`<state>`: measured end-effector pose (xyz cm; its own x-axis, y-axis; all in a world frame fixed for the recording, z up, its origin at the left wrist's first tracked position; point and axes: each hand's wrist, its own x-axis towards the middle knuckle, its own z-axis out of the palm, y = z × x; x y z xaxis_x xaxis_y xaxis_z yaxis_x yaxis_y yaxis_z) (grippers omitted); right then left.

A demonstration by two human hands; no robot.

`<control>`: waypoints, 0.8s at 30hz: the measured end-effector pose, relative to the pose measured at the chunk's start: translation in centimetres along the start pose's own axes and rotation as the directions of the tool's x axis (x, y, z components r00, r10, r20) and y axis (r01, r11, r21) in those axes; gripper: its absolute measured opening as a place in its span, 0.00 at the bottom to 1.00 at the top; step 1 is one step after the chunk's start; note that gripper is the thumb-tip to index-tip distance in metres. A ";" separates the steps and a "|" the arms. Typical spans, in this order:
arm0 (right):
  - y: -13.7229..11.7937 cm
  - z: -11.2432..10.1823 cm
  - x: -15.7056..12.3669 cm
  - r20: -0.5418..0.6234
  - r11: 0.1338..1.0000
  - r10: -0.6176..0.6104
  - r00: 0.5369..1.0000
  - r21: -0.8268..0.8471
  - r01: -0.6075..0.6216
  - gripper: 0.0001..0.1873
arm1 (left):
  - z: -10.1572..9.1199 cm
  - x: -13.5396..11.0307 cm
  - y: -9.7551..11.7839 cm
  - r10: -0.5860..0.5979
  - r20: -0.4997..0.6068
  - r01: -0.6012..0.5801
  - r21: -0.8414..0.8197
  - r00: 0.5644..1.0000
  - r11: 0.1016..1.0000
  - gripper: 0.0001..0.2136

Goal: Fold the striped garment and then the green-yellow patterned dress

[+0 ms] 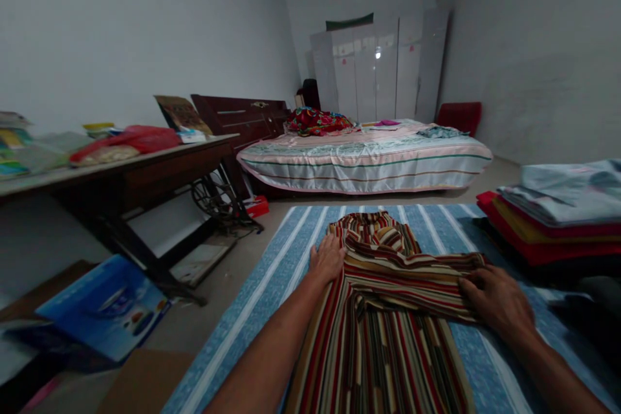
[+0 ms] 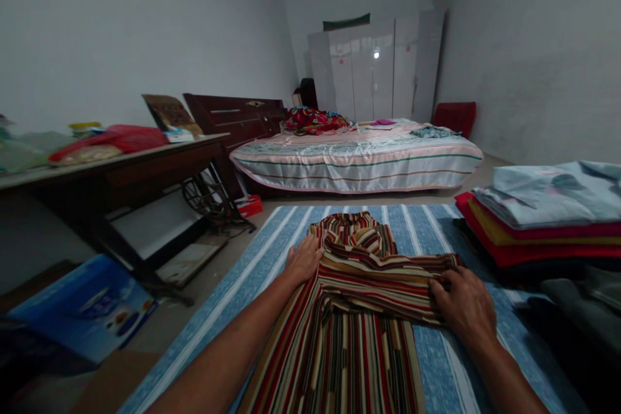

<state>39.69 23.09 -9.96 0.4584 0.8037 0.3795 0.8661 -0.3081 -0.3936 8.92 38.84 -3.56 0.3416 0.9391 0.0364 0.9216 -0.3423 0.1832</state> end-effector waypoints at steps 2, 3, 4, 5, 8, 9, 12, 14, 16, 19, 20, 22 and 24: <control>0.0 -0.2 0.2 -0.027 0.994 0.039 0.999 0.100 -0.036 0.22 | 0.4 -0.1 -0.2 -0.007 0.015 0.007 0.007 1.000 1.000 0.20; 0.0 -0.3 0.2 -0.040 0.987 0.074 0.996 0.148 -0.067 0.21 | 0.4 -0.2 -0.3 -0.008 0.018 0.008 0.010 1.000 1.000 0.21; -0.1 -0.5 0.3 -0.050 0.975 0.116 0.992 0.195 -0.104 0.21 | 0.4 -0.2 -0.3 -0.008 0.021 0.008 0.012 1.000 1.000 0.21; -0.1 -0.8 0.3 -0.060 0.960 0.162 0.985 0.242 -0.143 0.20 | 0.3 -0.1 -0.3 -0.008 0.022 0.008 0.014 1.000 1.000 0.22; -0.2 -1.4 0.4 -0.073 0.901 0.276 0.958 0.368 -0.232 0.20 | 0.2 0.4 -0.2 -0.008 0.020 0.007 0.019 1.000 1.000 0.22; -0.2 -1.5 0.4 -0.074 0.881 0.303 0.950 0.403 -0.249 0.20 | 0.2 0.7 -0.2 -0.011 0.021 0.010 0.020 1.000 1.000 0.22; -0.3 -1.7 0.5 -0.075 0.816 0.362 0.929 0.507 -0.277 0.18 | 0.5 1.5 -0.4 -0.033 0.031 0.032 0.021 0.999 0.999 0.23; -0.4 -1.7 0.5 -0.069 0.747 0.410 0.909 0.597 -0.292 0.17 | 0.7 1.9 -0.6 -0.045 0.040 0.044 0.024 0.998 0.999 0.24; -0.6 -1.8 0.6 -0.056 0.654 0.466 0.883 0.694 -0.301 0.16 | 0.8 2.2 -0.8 -0.047 0.051 0.046 0.027 0.998 0.999 0.25; -1.1 -2.5 0.6 -0.024 0.508 0.513 0.858 0.815 -0.280 0.16 | 0.9 2.3 -0.9 -0.045 0.066 0.043 0.034 0.997 0.998 0.26; -1.3 -2.9 0.5 -0.017 0.468 0.519 0.854 0.842 -0.268 0.16 | 0.8 2.3 -0.9 -0.046 0.065 0.043 0.037 0.997 0.998 0.26; -1.7 -3.6 0.5 -0.009 0.418 0.539 0.843 0.871 -0.258 0.16 | 0.8 2.3 -0.9 -0.045 0.056 0.042 0.044 0.997 0.998 0.26; -2.0 -4.3 0.5 -0.004 0.424 0.554 0.833 0.862 -0.278 0.17 | 0.8 2.2 -0.9 -0.039 0.044 0.037 0.048 0.998 0.998 0.25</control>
<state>39.06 21.90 -5.35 0.8620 0.4966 0.1016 0.0681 0.0851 -0.9940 8.98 41.16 -4.42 0.3135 0.9495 -0.0137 0.9412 -0.3087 0.1374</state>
